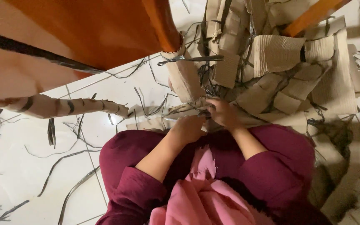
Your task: Wrapping wooden chair legs with protective cardboard and securing them with string for shipping or storage.
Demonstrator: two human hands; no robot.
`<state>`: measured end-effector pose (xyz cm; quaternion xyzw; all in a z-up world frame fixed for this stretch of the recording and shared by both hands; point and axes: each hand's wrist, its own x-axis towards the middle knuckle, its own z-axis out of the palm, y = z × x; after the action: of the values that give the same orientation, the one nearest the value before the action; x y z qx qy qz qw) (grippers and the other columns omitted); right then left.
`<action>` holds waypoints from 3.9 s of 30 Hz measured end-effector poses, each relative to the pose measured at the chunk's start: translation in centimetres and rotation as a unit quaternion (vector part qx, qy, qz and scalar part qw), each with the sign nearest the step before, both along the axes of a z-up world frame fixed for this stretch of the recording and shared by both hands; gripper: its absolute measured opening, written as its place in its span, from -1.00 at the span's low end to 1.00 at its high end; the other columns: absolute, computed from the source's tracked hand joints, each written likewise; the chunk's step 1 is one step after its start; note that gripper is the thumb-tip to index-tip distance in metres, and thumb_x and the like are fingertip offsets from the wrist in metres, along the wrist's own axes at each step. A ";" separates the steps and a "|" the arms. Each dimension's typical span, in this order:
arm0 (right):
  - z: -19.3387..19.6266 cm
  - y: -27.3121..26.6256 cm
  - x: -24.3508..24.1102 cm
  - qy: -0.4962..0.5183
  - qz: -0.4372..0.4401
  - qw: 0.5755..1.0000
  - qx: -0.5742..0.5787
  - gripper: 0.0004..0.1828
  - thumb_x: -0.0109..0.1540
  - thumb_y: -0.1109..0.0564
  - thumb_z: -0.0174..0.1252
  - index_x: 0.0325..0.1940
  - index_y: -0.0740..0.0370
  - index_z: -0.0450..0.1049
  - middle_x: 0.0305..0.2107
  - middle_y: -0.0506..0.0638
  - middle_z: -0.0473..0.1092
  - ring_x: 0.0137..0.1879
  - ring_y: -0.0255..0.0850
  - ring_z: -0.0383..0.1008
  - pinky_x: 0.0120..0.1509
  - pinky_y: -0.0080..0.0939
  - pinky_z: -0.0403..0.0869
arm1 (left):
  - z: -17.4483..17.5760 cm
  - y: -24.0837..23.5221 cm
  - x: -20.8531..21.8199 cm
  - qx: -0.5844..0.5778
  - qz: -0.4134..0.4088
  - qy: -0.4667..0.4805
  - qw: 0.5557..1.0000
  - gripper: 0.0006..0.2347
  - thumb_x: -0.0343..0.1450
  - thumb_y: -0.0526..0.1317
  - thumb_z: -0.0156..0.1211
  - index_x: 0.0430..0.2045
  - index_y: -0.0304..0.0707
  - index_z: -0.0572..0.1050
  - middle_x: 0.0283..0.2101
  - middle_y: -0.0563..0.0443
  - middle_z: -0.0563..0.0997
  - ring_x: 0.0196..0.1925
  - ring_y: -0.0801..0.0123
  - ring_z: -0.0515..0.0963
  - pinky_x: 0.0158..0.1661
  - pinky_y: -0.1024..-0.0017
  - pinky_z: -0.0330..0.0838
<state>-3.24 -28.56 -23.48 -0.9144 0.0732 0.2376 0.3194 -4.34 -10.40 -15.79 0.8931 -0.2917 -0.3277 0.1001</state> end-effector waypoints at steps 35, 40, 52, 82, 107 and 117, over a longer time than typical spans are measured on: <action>16.9 3.7 -5.9 -0.375 -0.100 0.899 0.204 -0.89 0.34 0.18 0.20 -0.21 0.16 0.64 -0.71 -0.04 0.45 -0.52 -0.26 0.42 -0.32 -0.26 0.44 | 10.6 7.0 2.6 -0.431 0.251 -0.185 0.847 -0.69 0.36 -0.04 0.28 -0.15 -0.18 0.45 -0.30 -0.18 0.56 -0.21 -0.05 0.67 -0.16 0.11 0.58; 16.3 4.9 -5.0 -0.344 -0.285 0.872 0.202 -0.81 0.44 0.17 0.07 -0.10 0.31 0.56 -0.71 -0.13 0.30 -0.55 -0.34 0.26 -0.40 -0.39 0.27 | 9.7 4.1 3.8 -0.494 0.317 -0.353 0.729 -0.19 0.18 0.15 0.54 0.06 -0.50 0.22 0.00 -0.34 0.34 0.06 -0.24 0.53 0.10 0.03 0.52; 18.1 11.3 -2.3 -0.450 -0.357 0.795 0.195 -0.89 0.36 0.22 0.29 -0.17 0.35 0.63 -0.63 0.06 0.47 -0.43 -0.27 0.46 -0.30 -0.37 0.36 | 9.5 6.8 6.1 -0.479 0.388 -0.138 0.775 -0.64 0.22 -0.09 0.40 -0.13 0.05 0.46 -0.25 -0.06 0.72 -0.13 -0.05 0.72 -0.06 0.11 0.60; 17.2 14.9 4.1 -0.456 -0.221 0.857 0.095 -0.65 0.25 0.32 -0.11 0.00 0.34 0.53 -0.33 0.36 0.43 -0.12 0.28 0.52 -0.10 0.16 0.48 | 4.5 7.6 10.4 -0.696 0.390 0.188 0.573 -0.67 0.46 -0.13 0.37 0.02 -0.31 0.48 -0.07 -0.08 0.60 0.04 0.29 0.54 0.12 0.29 0.42; 14.8 19.5 1.6 -0.503 -0.346 0.774 0.168 -0.72 0.33 0.20 0.07 0.12 0.14 0.51 -0.20 0.20 0.54 -0.07 0.02 0.59 -0.05 -0.01 0.56 | 11.9 8.0 5.0 -0.656 0.433 -0.176 0.593 -0.87 0.33 -0.24 0.47 -0.29 -0.05 0.73 -0.38 -0.02 0.73 -0.21 0.20 0.72 -0.06 0.28 0.55; 17.2 19.2 0.5 -0.510 -0.314 0.766 0.231 -0.76 0.35 0.36 0.00 -0.09 0.26 0.59 -0.48 0.14 0.58 -0.39 -0.12 0.65 -0.26 -0.14 0.65 | 6.9 10.4 6.4 -0.390 0.278 -0.419 0.771 -0.93 0.36 -0.17 0.30 -0.53 0.16 0.66 -0.54 0.30 0.63 -0.33 0.31 0.69 -0.15 0.34 0.53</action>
<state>-2.73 -9.32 -6.31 -0.7251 0.1255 -0.3681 0.5683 2.03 -0.03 -8.84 0.8682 -0.1466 0.2630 0.3944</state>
